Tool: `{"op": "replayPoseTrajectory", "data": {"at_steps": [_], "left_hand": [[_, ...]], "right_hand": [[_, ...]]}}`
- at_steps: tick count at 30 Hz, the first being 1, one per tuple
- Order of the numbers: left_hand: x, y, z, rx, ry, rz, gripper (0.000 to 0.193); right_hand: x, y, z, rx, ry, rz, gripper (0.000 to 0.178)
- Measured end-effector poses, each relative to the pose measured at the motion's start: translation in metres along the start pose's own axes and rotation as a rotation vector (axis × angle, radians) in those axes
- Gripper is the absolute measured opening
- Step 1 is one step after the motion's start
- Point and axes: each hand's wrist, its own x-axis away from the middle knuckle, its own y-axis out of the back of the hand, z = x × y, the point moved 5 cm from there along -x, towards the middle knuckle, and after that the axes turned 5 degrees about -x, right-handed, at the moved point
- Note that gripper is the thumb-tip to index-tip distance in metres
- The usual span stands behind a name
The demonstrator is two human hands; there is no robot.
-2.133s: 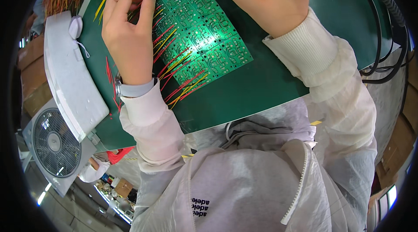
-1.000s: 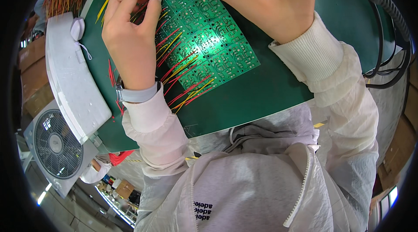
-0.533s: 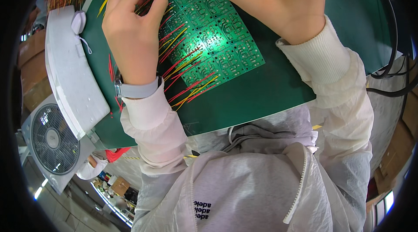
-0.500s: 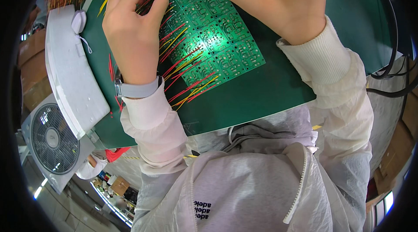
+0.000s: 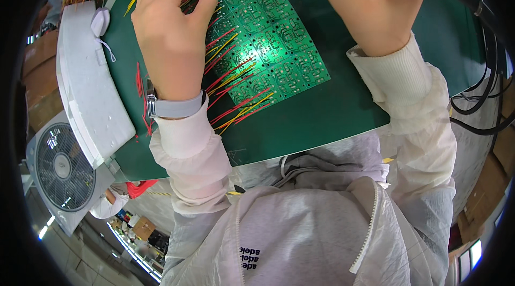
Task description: Soldering wires onto a green circuit board at a factory workstation.
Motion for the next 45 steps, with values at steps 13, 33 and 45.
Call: {"op": "replayPoseTrajectory", "data": {"at_steps": [13, 33, 45], "left_hand": [[0.001, -0.004, 0.005, -0.065, 0.095, 0.0, 0.005], [0.107, 0.084, 0.111, -0.203, 0.521, 0.277, 0.007], [0.103, 0.08, 0.098, -0.443, 0.178, 0.163, 0.006]], "right_hand": [[0.004, 0.007, 0.017, 0.257, -0.118, -0.14, 0.022], [0.031, 0.02, -0.002, 0.062, -0.155, -0.103, 0.031], [0.031, 0.013, -0.006, -0.001, -0.158, -0.047, 0.03]]}}
